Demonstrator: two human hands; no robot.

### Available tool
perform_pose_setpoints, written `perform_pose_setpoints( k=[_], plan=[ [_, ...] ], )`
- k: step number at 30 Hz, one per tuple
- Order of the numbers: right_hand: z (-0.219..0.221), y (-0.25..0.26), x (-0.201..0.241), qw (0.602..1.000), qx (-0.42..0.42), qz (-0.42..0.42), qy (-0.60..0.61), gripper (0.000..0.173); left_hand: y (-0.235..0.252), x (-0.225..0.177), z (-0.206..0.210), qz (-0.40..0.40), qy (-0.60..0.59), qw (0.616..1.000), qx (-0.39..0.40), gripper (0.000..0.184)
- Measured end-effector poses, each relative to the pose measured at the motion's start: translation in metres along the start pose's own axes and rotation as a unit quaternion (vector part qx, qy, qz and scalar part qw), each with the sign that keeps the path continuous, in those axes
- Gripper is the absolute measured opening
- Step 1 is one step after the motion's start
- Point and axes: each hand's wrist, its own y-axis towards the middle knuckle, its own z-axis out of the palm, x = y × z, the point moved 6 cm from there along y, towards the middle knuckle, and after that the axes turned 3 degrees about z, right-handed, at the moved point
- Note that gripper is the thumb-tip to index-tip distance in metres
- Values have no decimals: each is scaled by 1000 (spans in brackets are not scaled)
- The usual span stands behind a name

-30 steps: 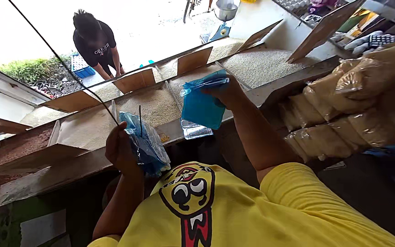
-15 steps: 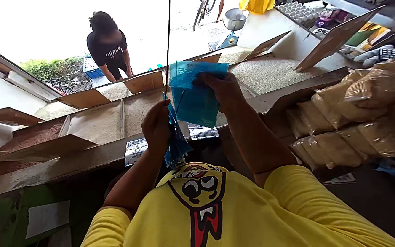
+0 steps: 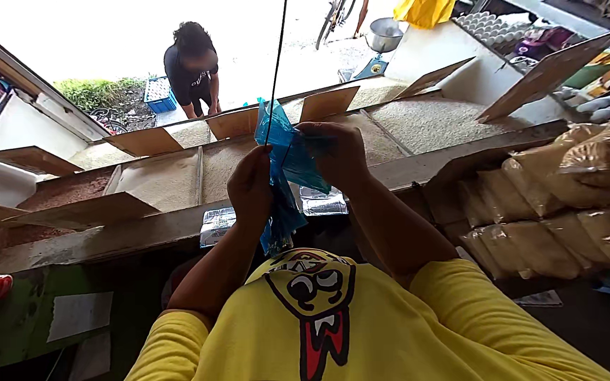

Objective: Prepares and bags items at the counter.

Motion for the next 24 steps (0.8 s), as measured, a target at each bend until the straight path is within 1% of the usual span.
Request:
perform_pose_setpoints(
  k=[2, 4, 6, 9, 16, 18, 19, 20, 21, 23, 24],
  plan=[
    [7, -4, 16, 994, 6, -77, -77, 26, -1, -2, -4, -3, 1, 1000, -13, 23],
    [13, -7, 30, 980, -4, -149, -130, 24, -3, -4, -8, -4, -2, 999, -35, 22],
    [18, -8, 40, 969, -18, -193, -155, 22, -5, -6, -11, 4, -10, 998, -54, 22],
    [23, -6, 46, 968, -12, -203, -147, 21, -7, -9, -14, 9, -10, 996, -83, 22],
    [30, -7, 49, 970, 20, -199, -140, 23, -4, -16, -17, 17, 8, 994, -109, 22],
    [46, -18, 51, 972, 80, -198, -100, 21, 1, -20, -17, 30, 36, 992, -113, 22],
    [56, -28, 51, 971, 109, -199, -73, 26, 6, -24, -18, 30, 60, 990, -121, 22],
    [62, -35, 50, 973, 115, -194, -45, 28, 10, -26, -19, 23, 71, 989, -125, 23],
    [63, -36, 47, 976, 104, -190, -16, 28, 15, -28, -19, 29, 66, 990, -122, 22],
    [56, -32, 38, 974, 90, -198, 62, 30, 17, -32, -21, 76, 37, 991, -106, 22],
    [51, -29, 30, 967, 105, -194, 125, 37, 17, -33, -25, 102, 23, 990, -95, 22]
  ],
)
